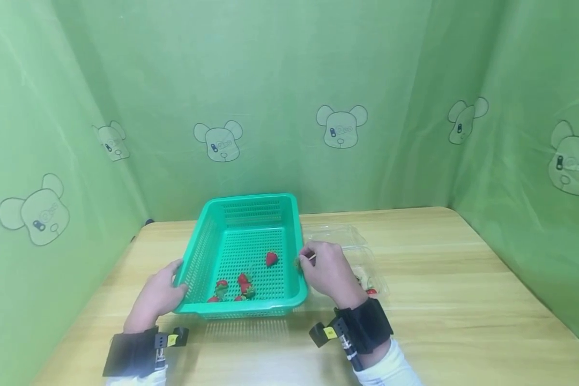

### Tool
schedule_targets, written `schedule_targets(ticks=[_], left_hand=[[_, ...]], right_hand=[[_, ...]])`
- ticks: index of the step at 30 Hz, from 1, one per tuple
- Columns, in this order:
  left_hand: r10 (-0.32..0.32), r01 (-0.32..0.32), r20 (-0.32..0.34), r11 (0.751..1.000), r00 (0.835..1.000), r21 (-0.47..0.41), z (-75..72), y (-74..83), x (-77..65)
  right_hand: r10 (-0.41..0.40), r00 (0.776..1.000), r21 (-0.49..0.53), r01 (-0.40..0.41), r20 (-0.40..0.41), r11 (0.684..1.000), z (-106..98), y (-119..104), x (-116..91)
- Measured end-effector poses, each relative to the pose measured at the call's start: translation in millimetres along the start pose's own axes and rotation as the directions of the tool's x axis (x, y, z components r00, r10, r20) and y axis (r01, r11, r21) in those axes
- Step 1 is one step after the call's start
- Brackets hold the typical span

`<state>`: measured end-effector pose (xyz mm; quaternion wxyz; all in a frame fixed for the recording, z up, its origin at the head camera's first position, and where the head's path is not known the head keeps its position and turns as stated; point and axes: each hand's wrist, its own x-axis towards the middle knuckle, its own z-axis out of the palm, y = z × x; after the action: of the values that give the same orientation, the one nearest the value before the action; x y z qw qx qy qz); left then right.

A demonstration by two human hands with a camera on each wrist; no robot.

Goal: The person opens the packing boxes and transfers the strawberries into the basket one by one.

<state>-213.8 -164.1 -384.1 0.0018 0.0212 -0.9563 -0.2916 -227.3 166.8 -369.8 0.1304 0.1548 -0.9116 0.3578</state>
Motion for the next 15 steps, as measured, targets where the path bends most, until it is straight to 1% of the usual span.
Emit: schedule_targets(ticks=[5,15], left_hand=[[0.001,-0.001,-0.012,1.000,1.000,-0.008,0.0,-0.4,-0.1],[-0.021,0.020,-0.026,1.000,0.999,-0.015,2.7,0.6,2.5]], right_hand=[[-0.015,1.000,-0.002,0.015,0.006,1.000,3.5,0.7,1.4],[-0.040,0.999,0.002,0.040,0.016,0.999,7.2,0.5,2.3]])
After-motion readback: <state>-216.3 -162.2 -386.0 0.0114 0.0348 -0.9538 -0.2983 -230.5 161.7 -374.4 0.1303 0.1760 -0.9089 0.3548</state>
